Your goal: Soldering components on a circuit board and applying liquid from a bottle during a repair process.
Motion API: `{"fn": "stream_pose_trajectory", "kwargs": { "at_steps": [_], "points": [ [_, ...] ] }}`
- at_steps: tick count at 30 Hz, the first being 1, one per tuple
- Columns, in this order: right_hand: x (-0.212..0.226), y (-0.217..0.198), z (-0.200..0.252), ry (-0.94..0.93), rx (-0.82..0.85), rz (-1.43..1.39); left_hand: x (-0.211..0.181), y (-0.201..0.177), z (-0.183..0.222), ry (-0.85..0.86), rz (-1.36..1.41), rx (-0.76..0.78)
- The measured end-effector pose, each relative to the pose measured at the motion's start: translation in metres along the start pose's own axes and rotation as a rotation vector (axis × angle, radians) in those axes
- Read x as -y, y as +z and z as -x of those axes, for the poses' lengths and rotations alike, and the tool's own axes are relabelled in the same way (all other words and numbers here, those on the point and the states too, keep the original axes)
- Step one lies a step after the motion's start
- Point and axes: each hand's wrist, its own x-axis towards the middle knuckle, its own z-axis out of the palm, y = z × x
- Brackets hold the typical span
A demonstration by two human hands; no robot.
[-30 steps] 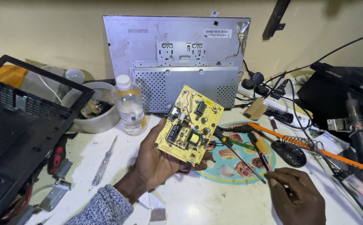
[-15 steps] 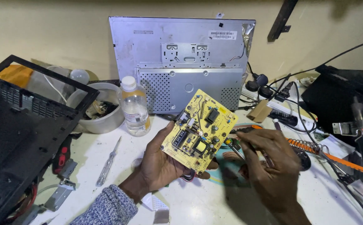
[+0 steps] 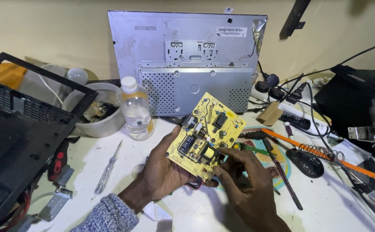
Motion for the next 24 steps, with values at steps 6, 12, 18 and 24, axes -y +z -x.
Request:
{"fn": "stream_pose_trajectory", "kwargs": {
  "at_steps": [6,12,18,24],
  "points": [
    [0.0001,0.0002,0.0004,0.065,0.051,-0.012,0.0004,-0.0011,-0.0008,-0.016,-0.017,-0.008],
    [-0.0033,0.001,0.0016,-0.04,0.031,0.006,0.0001,-0.0012,-0.0007,-0.04,-0.014,0.03],
    [-0.0015,0.0014,0.0022,-0.03,0.012,-0.017,0.0012,-0.0057,-0.0022,-0.04,0.015,0.033],
    [-0.001,0.0013,0.003,-0.023,0.025,-0.011,0.0011,-0.0068,-0.0018,-0.033,0.03,-0.011]
  ]
}}
